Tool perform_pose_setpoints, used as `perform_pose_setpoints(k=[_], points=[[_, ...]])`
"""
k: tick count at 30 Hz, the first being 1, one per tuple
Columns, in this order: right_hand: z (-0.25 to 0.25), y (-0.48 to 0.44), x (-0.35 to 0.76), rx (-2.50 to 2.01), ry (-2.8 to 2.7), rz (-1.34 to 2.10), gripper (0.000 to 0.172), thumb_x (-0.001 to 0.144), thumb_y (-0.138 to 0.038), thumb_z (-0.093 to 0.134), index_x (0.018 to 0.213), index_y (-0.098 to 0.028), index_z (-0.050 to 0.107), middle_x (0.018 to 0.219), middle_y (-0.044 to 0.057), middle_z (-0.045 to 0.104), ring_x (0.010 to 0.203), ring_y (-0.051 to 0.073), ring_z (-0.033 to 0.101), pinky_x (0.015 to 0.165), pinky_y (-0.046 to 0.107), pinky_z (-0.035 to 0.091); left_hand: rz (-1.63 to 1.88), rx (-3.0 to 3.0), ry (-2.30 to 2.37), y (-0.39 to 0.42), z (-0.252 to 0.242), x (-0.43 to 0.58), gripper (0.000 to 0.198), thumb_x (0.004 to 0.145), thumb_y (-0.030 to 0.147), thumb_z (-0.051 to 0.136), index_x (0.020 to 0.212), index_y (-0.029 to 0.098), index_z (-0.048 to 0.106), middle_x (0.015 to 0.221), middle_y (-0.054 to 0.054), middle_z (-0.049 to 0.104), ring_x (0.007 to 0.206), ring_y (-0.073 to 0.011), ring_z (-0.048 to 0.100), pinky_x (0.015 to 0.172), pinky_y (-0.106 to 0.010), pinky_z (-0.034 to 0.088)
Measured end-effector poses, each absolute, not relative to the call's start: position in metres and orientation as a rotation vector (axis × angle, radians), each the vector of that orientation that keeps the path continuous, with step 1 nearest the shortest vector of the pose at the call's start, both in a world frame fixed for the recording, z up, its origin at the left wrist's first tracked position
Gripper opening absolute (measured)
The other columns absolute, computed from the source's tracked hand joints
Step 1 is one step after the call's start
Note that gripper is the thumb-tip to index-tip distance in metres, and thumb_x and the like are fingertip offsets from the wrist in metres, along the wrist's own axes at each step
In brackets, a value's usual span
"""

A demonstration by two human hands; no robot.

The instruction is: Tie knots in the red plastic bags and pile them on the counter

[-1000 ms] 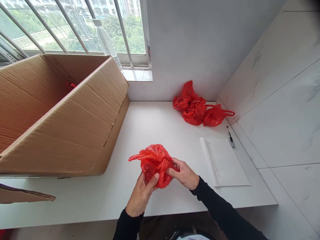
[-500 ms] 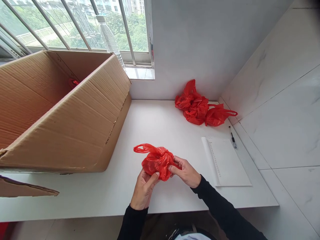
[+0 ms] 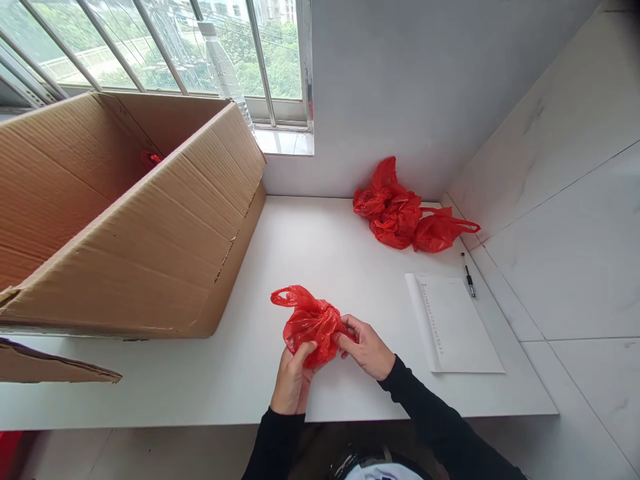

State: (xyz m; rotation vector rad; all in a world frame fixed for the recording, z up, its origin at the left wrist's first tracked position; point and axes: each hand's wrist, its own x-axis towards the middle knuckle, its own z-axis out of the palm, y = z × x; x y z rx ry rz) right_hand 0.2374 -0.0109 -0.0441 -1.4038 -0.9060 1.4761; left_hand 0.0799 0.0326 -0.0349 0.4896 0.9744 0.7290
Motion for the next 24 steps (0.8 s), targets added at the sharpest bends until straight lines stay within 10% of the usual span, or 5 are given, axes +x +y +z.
perform_pose_setpoints(k=[13, 24], points=[[-0.034, -0.020, 0.239, -1.680, -1.214, 1.124, 0.033, 0.096, -0.033, 0.045, 0.120, -0.021, 0.064, 0.112, 0.007, 0.069, 0.103, 0.023, 0.062, 0.092, 0.037, 0.047, 0.959, 0.440, 1.083, 0.033, -0.052, 0.079, 0.060, 0.067, 0.024, 0.084, 0.122, 0.021, 0.060, 0.115, -0.007, 0.070, 0.112, -0.0285, 0.064, 0.094, -0.040, 0.052], [-0.019, -0.021, 0.235, -1.697, -1.164, 1.052, 0.031, 0.095, -0.036, 0.048, 0.118, -0.023, 0.063, 0.081, 0.000, 0.066, 0.064, 0.015, 0.052, 0.066, 0.029, 0.045, 0.711, 0.597, 1.176, 0.032, -0.047, 0.073, 0.056, 0.071, 0.041, 0.079, 0.118, 0.017, 0.062, 0.113, -0.015, 0.069, 0.106, -0.0347, 0.066, 0.076, -0.044, 0.059]])
